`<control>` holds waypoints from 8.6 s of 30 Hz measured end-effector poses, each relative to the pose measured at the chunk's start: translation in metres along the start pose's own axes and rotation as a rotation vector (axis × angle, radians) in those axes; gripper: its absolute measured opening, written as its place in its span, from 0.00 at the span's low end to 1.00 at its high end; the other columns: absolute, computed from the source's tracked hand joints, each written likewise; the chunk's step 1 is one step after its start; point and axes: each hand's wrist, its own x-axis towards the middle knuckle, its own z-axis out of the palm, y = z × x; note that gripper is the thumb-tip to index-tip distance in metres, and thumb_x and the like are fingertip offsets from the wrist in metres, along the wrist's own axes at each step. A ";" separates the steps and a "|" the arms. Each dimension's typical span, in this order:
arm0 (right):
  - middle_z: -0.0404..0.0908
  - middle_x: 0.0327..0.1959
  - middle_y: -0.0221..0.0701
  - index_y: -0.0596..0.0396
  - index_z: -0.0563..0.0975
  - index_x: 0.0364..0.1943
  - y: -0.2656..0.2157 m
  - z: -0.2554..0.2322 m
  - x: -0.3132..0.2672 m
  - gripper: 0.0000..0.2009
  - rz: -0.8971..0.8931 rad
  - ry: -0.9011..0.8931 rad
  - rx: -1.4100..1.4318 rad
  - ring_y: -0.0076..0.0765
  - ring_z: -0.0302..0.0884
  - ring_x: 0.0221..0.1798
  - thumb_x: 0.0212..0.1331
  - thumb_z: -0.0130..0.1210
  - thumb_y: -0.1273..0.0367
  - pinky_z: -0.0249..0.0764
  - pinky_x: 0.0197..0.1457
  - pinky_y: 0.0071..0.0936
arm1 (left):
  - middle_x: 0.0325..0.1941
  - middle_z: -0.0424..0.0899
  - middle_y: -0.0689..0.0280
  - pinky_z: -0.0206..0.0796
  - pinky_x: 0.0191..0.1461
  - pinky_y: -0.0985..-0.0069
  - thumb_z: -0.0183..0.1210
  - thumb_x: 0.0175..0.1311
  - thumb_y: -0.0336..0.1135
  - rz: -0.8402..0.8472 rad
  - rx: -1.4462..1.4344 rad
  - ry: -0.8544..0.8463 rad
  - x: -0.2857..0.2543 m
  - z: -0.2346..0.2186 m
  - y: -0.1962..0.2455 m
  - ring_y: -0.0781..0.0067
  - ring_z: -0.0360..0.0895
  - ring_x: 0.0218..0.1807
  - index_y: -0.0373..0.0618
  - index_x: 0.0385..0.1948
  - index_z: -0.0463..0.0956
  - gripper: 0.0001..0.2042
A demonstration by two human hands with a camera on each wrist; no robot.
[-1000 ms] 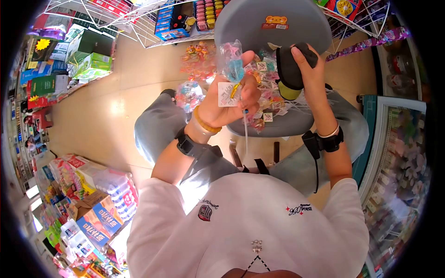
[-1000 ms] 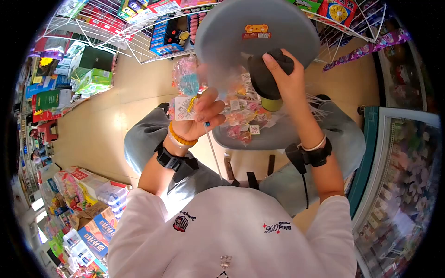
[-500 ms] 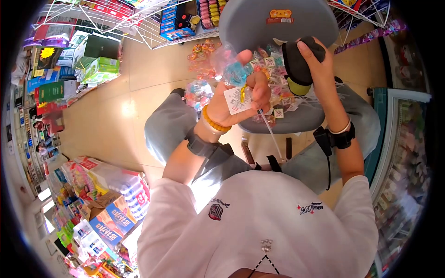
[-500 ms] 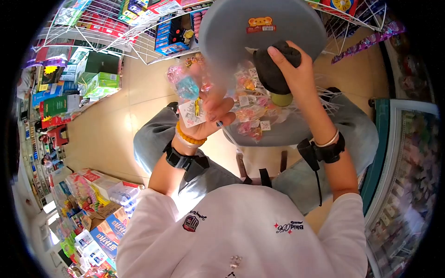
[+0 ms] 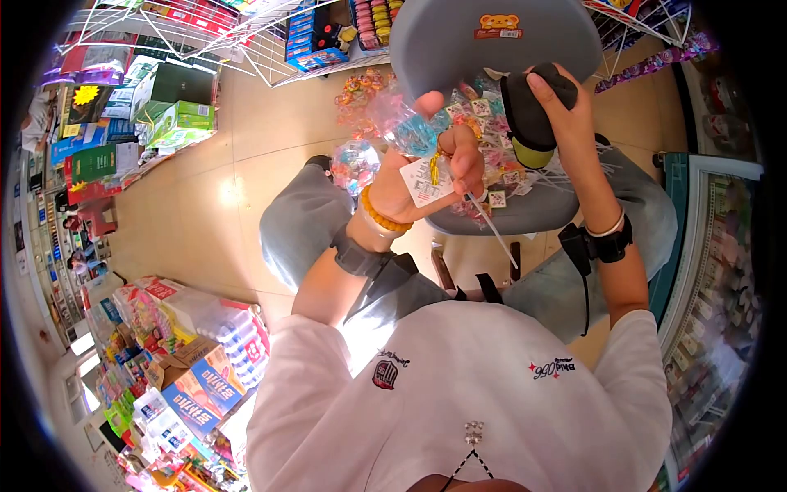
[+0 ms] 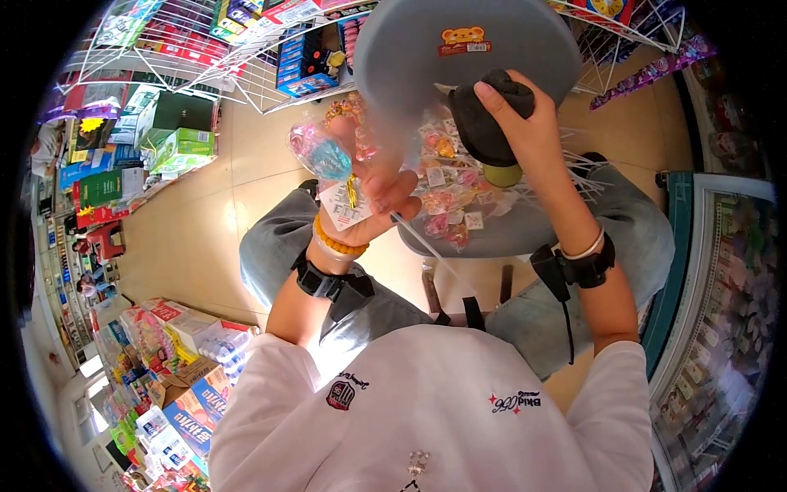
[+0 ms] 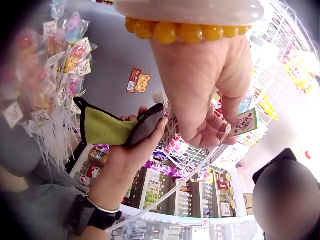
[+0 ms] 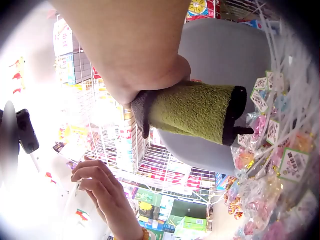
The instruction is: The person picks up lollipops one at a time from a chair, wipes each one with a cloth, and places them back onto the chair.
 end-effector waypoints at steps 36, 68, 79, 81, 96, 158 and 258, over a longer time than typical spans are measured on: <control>0.74 0.47 0.35 0.52 0.76 0.36 -0.052 0.026 -0.027 0.15 -0.766 -0.318 -0.785 0.46 0.66 0.57 0.42 0.60 0.64 0.59 0.61 0.42 | 0.45 0.77 0.64 0.66 0.50 0.78 0.52 0.53 0.20 0.025 1.327 0.403 0.011 -0.004 -0.012 0.78 0.72 0.47 0.37 0.47 0.71 0.17; 0.78 0.33 0.30 0.59 0.76 0.34 0.007 -0.028 -0.003 0.08 -0.212 0.122 -0.420 0.23 0.74 0.39 0.56 0.57 0.68 0.67 0.46 0.21 | 0.40 0.75 0.65 0.65 0.45 0.77 0.53 0.60 0.30 0.655 1.066 1.108 -0.137 -0.080 0.127 0.74 0.72 0.41 0.44 0.42 0.71 0.09; 0.79 0.31 0.31 0.59 0.76 0.34 0.008 -0.023 -0.003 0.08 -0.242 0.078 -0.497 0.24 0.74 0.38 0.55 0.57 0.68 0.68 0.44 0.22 | 0.31 0.81 0.61 0.69 0.33 0.77 0.62 0.52 0.29 0.445 2.344 1.212 -0.129 -0.071 0.120 0.71 0.79 0.28 0.39 0.35 0.76 0.10; 0.79 0.31 0.31 0.59 0.76 0.34 0.008 -0.024 -0.004 0.08 -0.230 0.067 -0.495 0.24 0.74 0.37 0.55 0.58 0.68 0.68 0.44 0.22 | 0.30 0.81 0.60 0.69 0.33 0.77 0.62 0.50 0.28 0.400 2.302 1.229 -0.128 -0.073 0.117 0.69 0.79 0.27 0.39 0.34 0.76 0.10; 0.80 0.33 0.34 0.60 0.76 0.34 0.005 -0.024 -0.007 0.07 -0.217 0.009 -0.522 0.26 0.77 0.39 0.53 0.57 0.71 0.69 0.45 0.23 | 0.30 0.80 0.56 0.70 0.35 0.65 0.62 0.46 0.31 0.023 2.354 1.360 -0.146 -0.110 0.110 0.56 0.79 0.32 0.43 0.34 0.74 0.12; 0.79 0.40 0.30 0.59 0.76 0.43 -0.033 -0.028 0.013 0.14 0.037 0.228 0.358 0.26 0.75 0.42 0.54 0.57 0.67 0.68 0.50 0.23 | 0.36 0.75 0.66 0.72 0.37 0.80 0.54 0.60 0.27 -0.047 0.829 0.600 0.023 -0.013 -0.002 0.74 0.78 0.33 0.35 0.47 0.69 0.14; 0.80 0.30 0.31 0.58 0.77 0.34 0.009 -0.024 0.009 0.08 -0.289 0.188 -0.404 0.25 0.77 0.36 0.56 0.57 0.67 0.70 0.41 0.22 | 0.33 0.80 0.60 0.71 0.34 0.78 0.60 0.52 0.23 0.352 2.214 1.028 -0.050 -0.012 0.093 0.71 0.80 0.33 0.41 0.40 0.67 0.14</control>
